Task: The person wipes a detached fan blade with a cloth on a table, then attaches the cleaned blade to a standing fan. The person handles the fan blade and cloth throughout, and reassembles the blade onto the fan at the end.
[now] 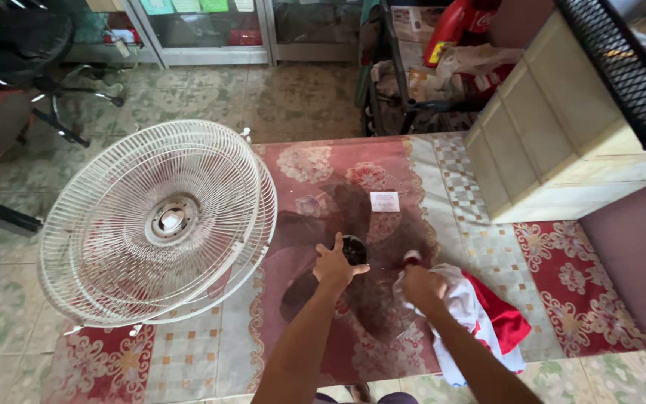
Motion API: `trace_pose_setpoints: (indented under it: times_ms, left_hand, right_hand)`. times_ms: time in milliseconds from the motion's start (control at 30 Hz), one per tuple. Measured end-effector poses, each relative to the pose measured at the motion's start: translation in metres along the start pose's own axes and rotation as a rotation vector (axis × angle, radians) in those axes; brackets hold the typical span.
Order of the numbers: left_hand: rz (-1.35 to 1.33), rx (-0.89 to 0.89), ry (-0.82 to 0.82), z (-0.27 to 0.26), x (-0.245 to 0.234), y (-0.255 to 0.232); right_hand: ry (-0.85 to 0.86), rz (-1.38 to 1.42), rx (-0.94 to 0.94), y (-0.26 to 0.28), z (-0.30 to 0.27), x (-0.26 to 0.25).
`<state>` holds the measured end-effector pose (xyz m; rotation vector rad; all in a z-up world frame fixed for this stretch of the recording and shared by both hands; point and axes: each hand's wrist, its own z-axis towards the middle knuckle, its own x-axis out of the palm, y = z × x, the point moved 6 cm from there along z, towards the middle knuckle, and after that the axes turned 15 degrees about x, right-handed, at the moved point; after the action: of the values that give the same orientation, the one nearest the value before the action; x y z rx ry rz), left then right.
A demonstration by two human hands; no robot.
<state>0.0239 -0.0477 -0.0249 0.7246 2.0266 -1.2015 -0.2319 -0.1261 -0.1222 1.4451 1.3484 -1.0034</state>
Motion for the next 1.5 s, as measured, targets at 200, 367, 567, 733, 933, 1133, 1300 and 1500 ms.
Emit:
trace_pose_setpoints:
  times_ms: [200, 367, 567, 733, 933, 1133, 1300, 1500]
  left_hand:
    - [-0.001, -0.029, 0.026, -0.001, -0.001, -0.001]
    - [-0.007, -0.020, 0.031, 0.000, 0.000, -0.002]
    - [0.004, -0.014, 0.010, 0.002, 0.001, 0.001]
    - [0.087, -0.016, 0.033, 0.005, 0.004, 0.001]
    - [0.131, -0.005, 0.036, 0.004, 0.006, 0.001]
    - [0.150, 0.021, 0.010, 0.004, 0.005, 0.000]
    - [0.152, 0.014, 0.005, 0.007, 0.005, -0.001]
    - [0.172, 0.033, -0.004, 0.005, 0.003, -0.003]
  right_hand:
    - [-0.009, 0.036, -0.008, 0.004, 0.014, -0.009]
    - [-0.048, -0.010, -0.100, 0.001, 0.008, 0.011]
    - [-0.147, 0.316, -0.160, -0.003, 0.038, 0.006]
    - [-0.030, 0.073, -0.092, 0.009, 0.019, 0.030]
    - [-0.094, 0.146, -0.115, 0.005, 0.030, -0.011]
    - [-0.126, -0.198, -0.467, 0.057, -0.030, 0.003]
    - [-0.164, -0.126, -0.329, 0.075, -0.020, -0.017]
    - [-0.201, -0.099, -0.321, 0.081, -0.018, -0.010]
